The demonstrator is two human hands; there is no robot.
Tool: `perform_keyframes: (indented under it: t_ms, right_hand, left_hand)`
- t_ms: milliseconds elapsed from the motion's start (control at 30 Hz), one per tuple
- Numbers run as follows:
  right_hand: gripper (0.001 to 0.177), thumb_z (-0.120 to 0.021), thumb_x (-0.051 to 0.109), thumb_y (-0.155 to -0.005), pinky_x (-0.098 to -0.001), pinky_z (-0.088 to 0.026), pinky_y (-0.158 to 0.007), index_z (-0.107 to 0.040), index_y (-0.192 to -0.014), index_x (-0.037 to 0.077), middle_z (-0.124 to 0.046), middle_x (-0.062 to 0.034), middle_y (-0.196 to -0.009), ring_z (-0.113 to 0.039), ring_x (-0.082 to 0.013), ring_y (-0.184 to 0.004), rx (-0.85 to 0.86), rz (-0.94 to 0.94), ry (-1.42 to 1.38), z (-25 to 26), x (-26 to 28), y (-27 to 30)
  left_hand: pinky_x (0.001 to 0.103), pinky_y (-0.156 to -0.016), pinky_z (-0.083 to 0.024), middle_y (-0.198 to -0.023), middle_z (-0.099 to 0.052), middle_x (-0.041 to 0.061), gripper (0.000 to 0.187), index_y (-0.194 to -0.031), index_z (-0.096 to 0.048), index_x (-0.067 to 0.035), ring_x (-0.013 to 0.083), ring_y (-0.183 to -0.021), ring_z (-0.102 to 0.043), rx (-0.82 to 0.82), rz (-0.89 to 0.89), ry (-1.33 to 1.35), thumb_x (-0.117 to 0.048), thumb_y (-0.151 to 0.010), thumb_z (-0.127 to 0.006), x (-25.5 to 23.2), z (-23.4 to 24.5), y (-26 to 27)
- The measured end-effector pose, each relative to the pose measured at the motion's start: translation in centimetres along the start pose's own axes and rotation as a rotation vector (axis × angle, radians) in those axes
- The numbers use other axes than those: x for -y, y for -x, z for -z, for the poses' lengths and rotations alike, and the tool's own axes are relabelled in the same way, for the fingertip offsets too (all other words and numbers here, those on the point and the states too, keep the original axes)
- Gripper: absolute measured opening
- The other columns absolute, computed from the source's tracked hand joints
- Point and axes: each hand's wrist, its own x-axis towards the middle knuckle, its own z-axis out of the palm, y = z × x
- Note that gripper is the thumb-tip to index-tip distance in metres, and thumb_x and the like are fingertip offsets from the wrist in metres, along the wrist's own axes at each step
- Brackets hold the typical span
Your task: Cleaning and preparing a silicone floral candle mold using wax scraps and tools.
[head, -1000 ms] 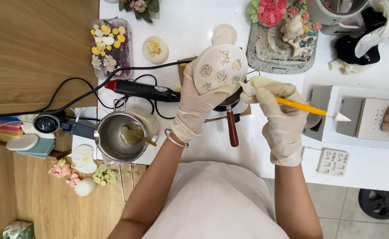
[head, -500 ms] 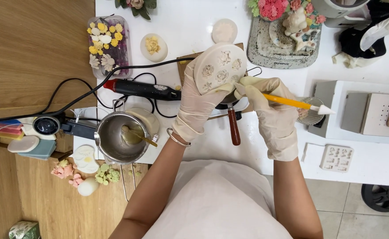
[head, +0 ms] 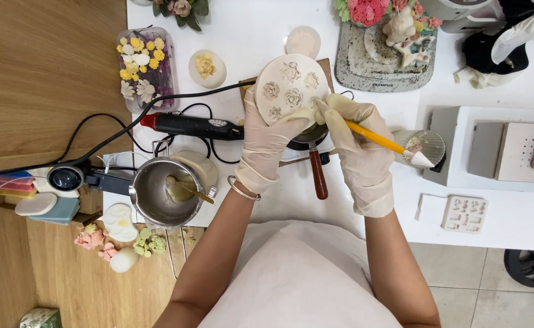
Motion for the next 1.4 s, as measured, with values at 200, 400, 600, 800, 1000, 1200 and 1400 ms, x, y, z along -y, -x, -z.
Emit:
perform_keyframes:
  t_ms: [200,400,600,800,1000,1200,1400]
  right_hand:
    - [0.008,-0.069,0.001,-0.104,-0.0256,-0.055,-0.087,-0.067,-0.11,-0.005,-0.072,-0.0128,-0.113,-0.065,-0.0121,-0.097,0.117,-0.034,0.113,1.9,-1.1,-0.1]
    - [0.01,-0.069,0.002,-0.102,-0.0255,-0.057,-0.097,-0.067,-0.111,-0.002,-0.073,-0.0105,-0.118,-0.068,-0.0113,-0.104,0.024,-0.112,-0.004,1.7,-0.1,-0.2]
    - [0.011,-0.077,-0.001,-0.096,-0.0283,-0.056,-0.08,-0.068,-0.101,-0.001,-0.072,-0.012,-0.105,-0.066,-0.0167,-0.091,0.204,0.077,0.268,3.2,-0.3,-0.8]
    - [0.013,-0.078,-0.001,-0.091,-0.0295,-0.058,-0.074,-0.071,-0.102,0.0,-0.074,-0.013,-0.109,-0.069,-0.019,-0.091,0.212,0.067,0.314,3.0,1.2,-1.7]
    - [0.014,-0.079,-0.003,-0.092,-0.0332,-0.056,-0.089,-0.072,-0.104,-0.002,-0.074,-0.016,-0.11,-0.07,-0.0242,-0.1,0.211,0.209,0.434,3.5,0.9,-1.9]
    - [0.013,-0.078,-0.004,-0.095,-0.0306,-0.06,-0.089,-0.066,-0.095,0.001,-0.074,-0.012,-0.109,-0.073,-0.0235,-0.109,0.306,0.15,0.217,4.0,-0.4,-2.1]
    - [0.025,-0.08,-0.004,-0.093,-0.0314,-0.057,-0.082,-0.057,-0.084,0.0,-0.071,-0.0109,-0.097,-0.069,-0.0237,-0.095,0.246,0.092,0.287,4.0,-2.4,-1.6]
  left_hand:
    - [0.037,-0.102,-0.059,-0.136,-0.059,0.012,0.082,-0.144,-0.038,-0.006,0.0235,-0.124,-0.063,0.037,0.293,0.069,0.012,-0.077,-0.08,-3.8,-0.4,0.0]
    - [0.035,-0.103,-0.058,-0.136,-0.059,0.01,0.082,-0.145,-0.039,-0.006,0.0202,-0.123,-0.062,0.055,0.255,0.025,0.012,-0.076,-0.081,-3.4,-0.3,-0.1]
    - [0.034,-0.104,-0.057,-0.136,-0.06,0.009,0.085,-0.147,-0.039,-0.006,0.02,-0.124,-0.063,0.094,0.212,0.011,0.015,-0.076,-0.08,-2.7,0.9,-0.4]
    - [0.035,-0.103,-0.058,-0.137,-0.061,0.009,0.083,-0.146,-0.041,-0.006,0.0204,-0.124,-0.064,0.127,0.195,0.0,0.017,-0.076,-0.079,-2.9,0.5,-0.7]
    - [0.034,-0.106,-0.057,-0.138,-0.06,0.007,0.079,-0.146,-0.042,-0.006,0.0181,-0.126,-0.062,0.144,0.171,-0.071,0.014,-0.08,-0.08,-2.9,0.5,-0.5]
    - [0.032,-0.108,-0.056,-0.137,-0.062,0.006,0.066,-0.142,-0.049,-0.005,0.0155,-0.126,-0.062,0.215,0.072,-0.269,0.01,-0.087,-0.081,-3.3,0.3,-0.4]
    - [0.03,-0.108,-0.056,-0.137,-0.065,0.007,0.063,-0.141,-0.051,-0.006,0.0154,-0.126,-0.064,0.191,0.076,-0.37,0.009,-0.085,-0.077,-3.1,0.3,-0.2]
